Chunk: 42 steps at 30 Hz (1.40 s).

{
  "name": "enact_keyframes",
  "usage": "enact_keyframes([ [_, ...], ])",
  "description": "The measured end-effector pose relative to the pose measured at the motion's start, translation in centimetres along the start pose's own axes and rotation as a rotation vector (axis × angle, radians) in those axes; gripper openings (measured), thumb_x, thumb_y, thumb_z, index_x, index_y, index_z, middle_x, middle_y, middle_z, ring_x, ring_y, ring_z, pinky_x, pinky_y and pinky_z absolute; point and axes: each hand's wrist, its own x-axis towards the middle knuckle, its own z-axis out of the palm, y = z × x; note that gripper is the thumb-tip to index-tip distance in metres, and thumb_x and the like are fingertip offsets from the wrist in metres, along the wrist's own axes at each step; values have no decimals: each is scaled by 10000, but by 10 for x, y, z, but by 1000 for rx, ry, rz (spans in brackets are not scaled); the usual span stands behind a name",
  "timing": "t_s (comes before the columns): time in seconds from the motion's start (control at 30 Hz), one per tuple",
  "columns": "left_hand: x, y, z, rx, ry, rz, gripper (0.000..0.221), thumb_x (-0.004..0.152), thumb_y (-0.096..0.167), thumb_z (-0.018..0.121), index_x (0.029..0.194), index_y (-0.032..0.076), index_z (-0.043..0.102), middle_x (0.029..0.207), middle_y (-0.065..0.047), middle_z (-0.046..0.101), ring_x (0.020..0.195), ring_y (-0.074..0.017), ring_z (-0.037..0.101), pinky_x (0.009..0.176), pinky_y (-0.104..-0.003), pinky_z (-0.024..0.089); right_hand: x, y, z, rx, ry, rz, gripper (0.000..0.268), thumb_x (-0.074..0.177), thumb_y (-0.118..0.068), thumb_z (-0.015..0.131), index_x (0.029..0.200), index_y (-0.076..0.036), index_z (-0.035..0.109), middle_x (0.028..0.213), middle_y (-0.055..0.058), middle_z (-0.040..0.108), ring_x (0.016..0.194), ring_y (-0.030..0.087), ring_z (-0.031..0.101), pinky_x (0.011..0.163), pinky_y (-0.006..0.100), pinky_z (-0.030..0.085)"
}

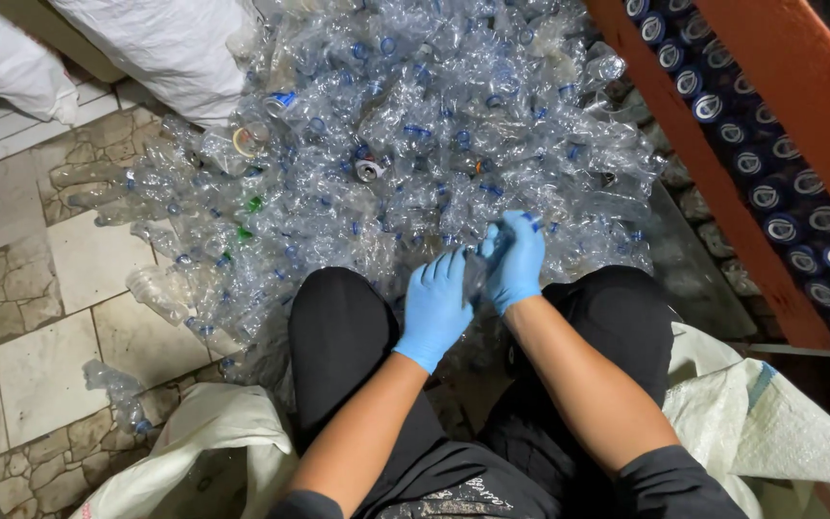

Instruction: The person sits on the floor and crushes empty plastic water bottles by hand. They pick up bottles from a large pile, squeeze them flat, and place them into a white sack.

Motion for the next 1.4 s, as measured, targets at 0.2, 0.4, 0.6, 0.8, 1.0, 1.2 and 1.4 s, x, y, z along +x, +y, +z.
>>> enact_keyframes([
  [0.2, 0, -25, 31, -38, 4, -106, 362, 704, 259, 709, 1006, 70, 642, 863, -119, 705, 787, -361, 719, 805, -457, 552, -21, 11, 7, -13, -120, 89, 94, 827, -104, 664, 861, -132, 580, 626, 61, 584, 495, 163, 564, 468, 259, 490],
  [0.4, -9, -51, 28, -401, -183, -170, 159, 744, 365, 721, 809, 224, 688, 724, 13, 744, 794, -289, 757, 700, -394, 565, -29, 10, -4, -257, -429, 190, 171, 729, 13, 653, 856, -78, 582, 630, 53, 546, 533, 171, 585, 457, 296, 516],
  [0.6, -12, -60, 5, -749, -509, -124, 285, 707, 353, 747, 684, 76, 688, 681, -109, 735, 803, -401, 720, 724, -479, 490, -44, 2, -7, -294, -767, 219, 256, 671, 75, 678, 892, 53, 551, 607, 173, 569, 513, 285, 623, 434, 416, 557],
  [0.8, -17, -28, -43, -1042, -590, -107, 254, 618, 168, 890, 668, 47, 672, 613, -26, 614, 719, -273, 658, 785, -394, 543, -81, -27, 6, -183, -1140, 390, 384, 610, 99, 794, 846, 129, 494, 503, 277, 552, 349, 344, 579, 329, 461, 525],
  [1.0, -21, -27, -29, -1774, -961, 61, 124, 850, -20, 810, 899, -76, 711, 918, -269, 741, 952, -377, 728, 851, -514, 613, -78, -9, -19, 3, -1214, 571, 449, 653, 32, 848, 832, 133, 448, 663, 404, 603, 460, 431, 662, 376, 476, 556],
  [1.2, -13, -34, -36, -1881, -1153, -15, 142, 860, -140, 727, 1002, -157, 724, 1024, -345, 724, 935, -470, 737, 862, -575, 601, -82, -5, -12, 182, -1167, 585, 386, 703, 39, 769, 834, 105, 411, 474, 241, 483, 297, 326, 539, 253, 378, 428],
  [1.4, -3, -27, -18, -1462, -740, -150, 332, 788, 129, 894, 1080, 12, 790, 1132, -148, 772, 1054, -295, 733, 1021, -419, 544, -49, -1, -9, -55, -712, 216, 196, 791, -57, 625, 946, 16, 528, 511, 101, 461, 276, 181, 436, 267, 299, 355],
])
